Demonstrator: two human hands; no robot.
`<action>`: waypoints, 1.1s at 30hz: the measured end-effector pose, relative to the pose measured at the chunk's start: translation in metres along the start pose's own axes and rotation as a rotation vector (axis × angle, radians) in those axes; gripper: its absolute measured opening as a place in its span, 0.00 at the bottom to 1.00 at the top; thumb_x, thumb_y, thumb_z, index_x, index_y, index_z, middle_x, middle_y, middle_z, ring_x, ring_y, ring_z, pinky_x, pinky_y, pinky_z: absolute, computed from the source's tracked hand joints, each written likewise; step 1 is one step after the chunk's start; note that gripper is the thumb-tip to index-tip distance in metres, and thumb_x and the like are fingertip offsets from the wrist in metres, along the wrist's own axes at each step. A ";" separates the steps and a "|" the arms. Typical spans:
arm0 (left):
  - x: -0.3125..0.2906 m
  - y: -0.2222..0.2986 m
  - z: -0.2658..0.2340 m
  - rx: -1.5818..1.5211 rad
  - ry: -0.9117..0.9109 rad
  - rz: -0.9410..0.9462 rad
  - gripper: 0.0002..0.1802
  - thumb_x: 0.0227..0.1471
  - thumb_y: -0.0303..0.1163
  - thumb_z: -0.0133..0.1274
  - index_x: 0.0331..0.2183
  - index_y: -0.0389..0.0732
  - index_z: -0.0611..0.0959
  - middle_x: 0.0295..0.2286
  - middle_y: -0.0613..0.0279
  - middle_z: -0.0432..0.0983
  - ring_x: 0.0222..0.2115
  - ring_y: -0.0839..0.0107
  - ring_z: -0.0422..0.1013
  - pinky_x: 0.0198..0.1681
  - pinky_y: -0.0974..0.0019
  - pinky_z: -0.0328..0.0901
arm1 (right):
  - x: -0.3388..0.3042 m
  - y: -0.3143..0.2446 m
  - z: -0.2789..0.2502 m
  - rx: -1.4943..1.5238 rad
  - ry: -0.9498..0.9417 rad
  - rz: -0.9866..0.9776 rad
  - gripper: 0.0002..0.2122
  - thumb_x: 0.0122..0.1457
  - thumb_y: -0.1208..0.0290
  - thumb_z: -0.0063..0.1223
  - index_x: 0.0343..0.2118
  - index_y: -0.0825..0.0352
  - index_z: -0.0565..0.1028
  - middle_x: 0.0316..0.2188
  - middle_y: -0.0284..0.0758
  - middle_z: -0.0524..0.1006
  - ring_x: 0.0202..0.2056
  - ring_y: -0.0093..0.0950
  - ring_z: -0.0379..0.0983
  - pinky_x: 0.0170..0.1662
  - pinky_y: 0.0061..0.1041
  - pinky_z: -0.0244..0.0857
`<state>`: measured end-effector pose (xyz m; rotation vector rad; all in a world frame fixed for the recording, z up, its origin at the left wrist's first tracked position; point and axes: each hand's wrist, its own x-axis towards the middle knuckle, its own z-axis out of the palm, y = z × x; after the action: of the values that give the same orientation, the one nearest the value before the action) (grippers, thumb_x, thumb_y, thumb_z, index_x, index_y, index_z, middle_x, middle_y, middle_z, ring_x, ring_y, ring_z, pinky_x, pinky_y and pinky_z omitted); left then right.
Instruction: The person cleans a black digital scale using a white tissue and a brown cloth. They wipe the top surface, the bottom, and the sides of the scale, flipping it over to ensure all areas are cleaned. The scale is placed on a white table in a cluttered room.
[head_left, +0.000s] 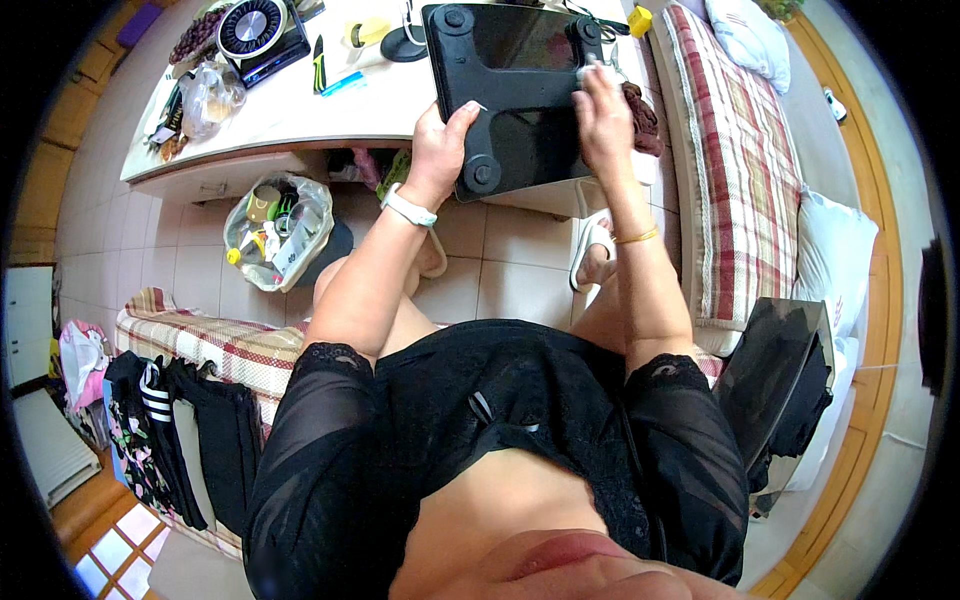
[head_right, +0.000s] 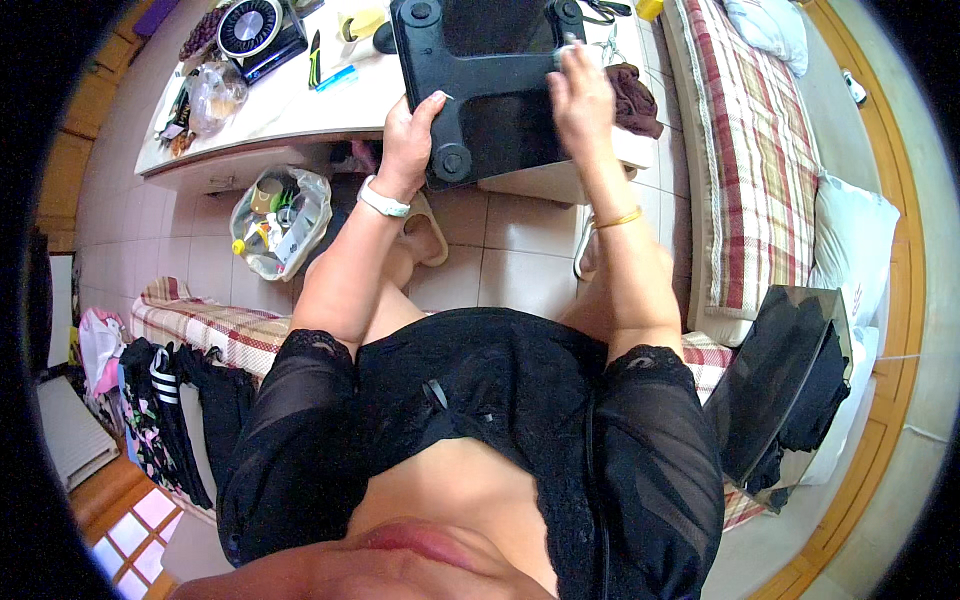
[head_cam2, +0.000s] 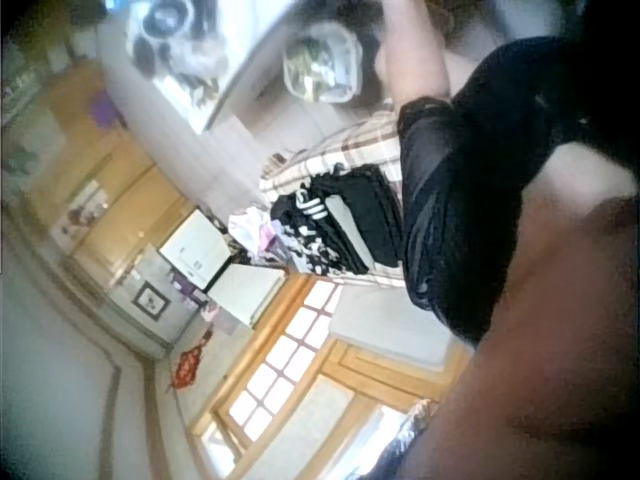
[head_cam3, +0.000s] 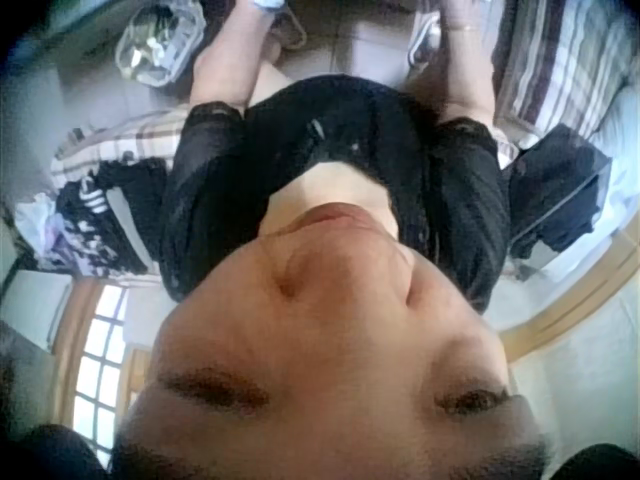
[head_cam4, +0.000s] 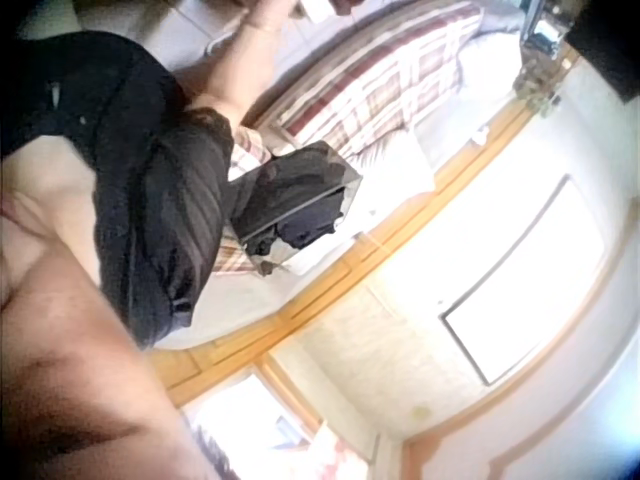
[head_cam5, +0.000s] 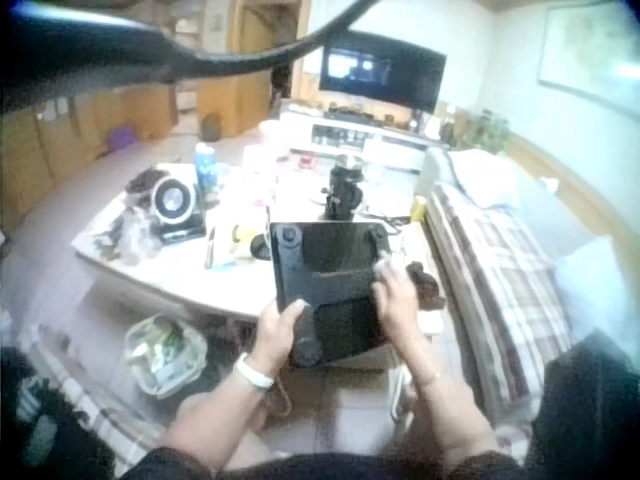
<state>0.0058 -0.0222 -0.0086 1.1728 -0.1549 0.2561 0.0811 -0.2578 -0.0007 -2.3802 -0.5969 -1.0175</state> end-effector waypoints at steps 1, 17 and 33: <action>-0.001 -0.002 -0.003 0.071 0.017 0.013 0.14 0.62 0.31 0.52 0.44 0.31 0.79 0.36 0.63 0.79 0.34 0.78 0.72 0.40 0.72 0.69 | -0.003 -0.027 0.005 0.154 -0.063 -0.025 0.18 0.57 0.75 0.57 0.52 0.72 0.75 0.56 0.50 0.73 0.57 0.47 0.70 0.62 0.40 0.63; -0.002 -0.004 0.003 0.020 -0.040 -0.096 0.18 0.64 0.37 0.53 0.46 0.31 0.80 0.38 0.65 0.78 0.36 0.79 0.71 0.41 0.73 0.68 | 0.005 -0.082 -0.004 0.629 0.011 0.101 0.14 0.61 0.81 0.54 0.49 0.67 0.79 0.52 0.41 0.79 0.53 0.35 0.77 0.55 0.29 0.69; 0.002 0.010 -0.010 0.032 0.035 -0.028 0.19 0.66 0.39 0.51 0.47 0.31 0.79 0.38 0.64 0.79 0.36 0.77 0.72 0.42 0.72 0.68 | 0.006 -0.011 -0.012 0.293 -0.052 0.055 0.08 0.57 0.81 0.57 0.39 0.67 0.80 0.53 0.40 0.78 0.52 0.37 0.76 0.55 0.33 0.70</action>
<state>0.0048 -0.0088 -0.0034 1.2003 -0.1039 0.2544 0.0722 -0.2550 0.0136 -2.1567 -0.6478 -0.7870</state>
